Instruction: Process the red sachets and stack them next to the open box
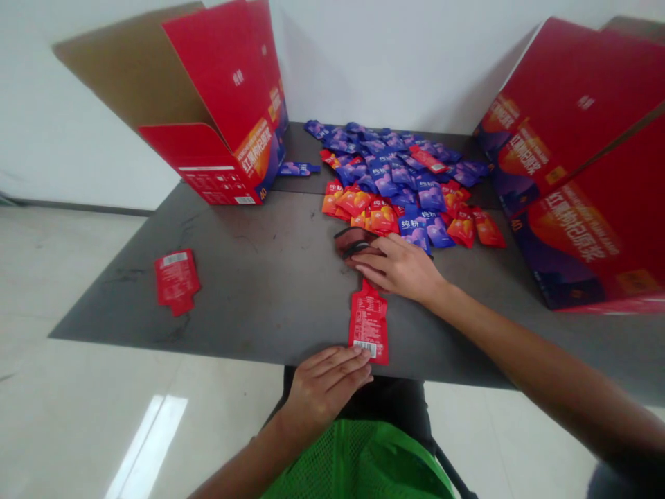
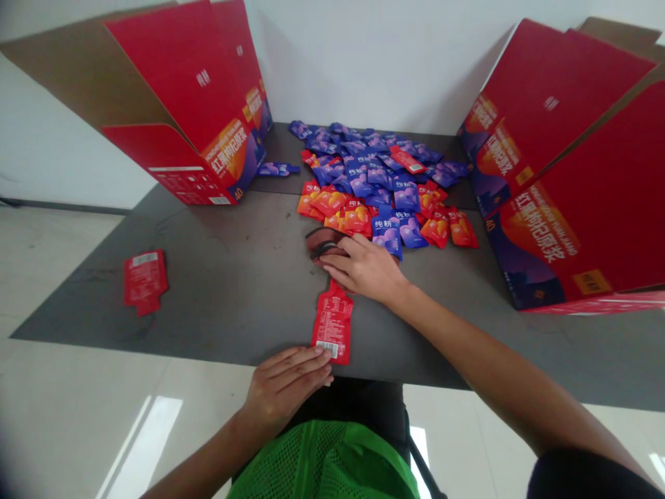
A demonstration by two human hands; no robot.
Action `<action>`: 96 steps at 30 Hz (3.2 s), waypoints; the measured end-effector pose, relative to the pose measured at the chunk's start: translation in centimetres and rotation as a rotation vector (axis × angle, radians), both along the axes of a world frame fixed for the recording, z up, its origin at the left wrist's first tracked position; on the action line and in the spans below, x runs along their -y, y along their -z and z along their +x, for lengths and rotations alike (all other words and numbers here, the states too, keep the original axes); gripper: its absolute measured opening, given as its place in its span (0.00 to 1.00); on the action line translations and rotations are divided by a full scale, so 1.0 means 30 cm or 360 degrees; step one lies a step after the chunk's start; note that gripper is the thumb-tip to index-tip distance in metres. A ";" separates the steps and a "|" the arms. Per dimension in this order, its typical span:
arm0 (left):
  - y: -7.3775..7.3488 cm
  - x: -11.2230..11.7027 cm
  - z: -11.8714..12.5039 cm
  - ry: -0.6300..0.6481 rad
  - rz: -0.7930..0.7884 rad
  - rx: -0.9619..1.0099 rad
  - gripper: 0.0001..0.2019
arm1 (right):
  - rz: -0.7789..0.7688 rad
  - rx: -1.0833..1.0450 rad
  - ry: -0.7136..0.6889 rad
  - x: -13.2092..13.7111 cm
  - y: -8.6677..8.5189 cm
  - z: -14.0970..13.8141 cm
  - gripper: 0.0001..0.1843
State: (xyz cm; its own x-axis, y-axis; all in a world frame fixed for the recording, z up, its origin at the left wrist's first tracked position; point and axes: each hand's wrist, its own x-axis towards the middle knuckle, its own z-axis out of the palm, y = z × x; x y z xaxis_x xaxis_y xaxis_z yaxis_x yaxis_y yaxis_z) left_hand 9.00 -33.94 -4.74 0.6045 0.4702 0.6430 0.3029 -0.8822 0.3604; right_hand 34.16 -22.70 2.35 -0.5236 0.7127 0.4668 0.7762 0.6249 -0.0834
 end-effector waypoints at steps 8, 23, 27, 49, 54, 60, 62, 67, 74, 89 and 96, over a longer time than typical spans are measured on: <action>0.021 0.006 -0.007 -0.0006 -0.0039 0.0048 0.06 | -0.0230 -0.0168 -0.0424 0.296 0.012 -0.127 0.16; -0.025 -0.005 0.000 0.0019 -0.0054 0.0014 0.08 | 0.0066 -0.0019 0.0034 0.023 -0.041 -0.003 0.15; -0.023 -0.007 0.002 0.0002 -0.0049 0.0039 0.06 | -0.0171 -0.0193 -0.0253 0.212 -0.048 -0.083 0.15; -0.013 -0.001 0.000 -0.0002 -0.0063 0.0034 0.05 | -0.0215 -0.0176 -0.0324 0.227 -0.035 -0.113 0.15; -0.011 -0.001 -0.004 0.0031 -0.0077 0.0036 0.07 | -0.0366 -0.0239 -0.0311 0.276 0.044 -0.114 0.16; -0.027 0.000 -0.002 0.0033 -0.0099 -0.0006 0.09 | -0.0306 -0.0096 -0.0115 0.062 0.060 -0.033 0.15; -0.032 0.002 -0.001 0.0031 -0.0108 0.0002 0.08 | -0.0245 0.0009 -0.0040 0.008 0.050 -0.007 0.15; -0.083 -0.016 -0.003 0.0070 -0.0196 -0.0094 0.08 | 0.0040 -0.0019 0.0225 0.012 -0.007 0.053 0.15; -0.164 -0.112 0.091 -0.0377 -0.0335 -0.0247 0.13 | 0.0152 -0.0649 0.0536 0.297 -0.011 0.099 0.16; -0.222 -0.322 0.226 -0.0406 -0.1068 -0.0850 0.34 | -0.0102 -0.0994 0.0966 0.510 0.108 0.173 0.22; -0.285 -0.353 0.137 -0.0304 -0.1180 -0.0662 0.18 | -0.0144 -0.1066 0.0937 0.514 0.131 0.193 0.22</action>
State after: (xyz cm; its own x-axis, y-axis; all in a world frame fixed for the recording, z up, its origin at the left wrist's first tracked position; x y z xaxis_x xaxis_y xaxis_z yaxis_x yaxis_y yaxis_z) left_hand 13.12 -23.35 3.82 0.5902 0.7976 -0.1245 0.6567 -0.3847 0.6487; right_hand 39.94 -38.11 -1.59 0.3005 0.8287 0.4721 0.7397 0.1100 -0.6639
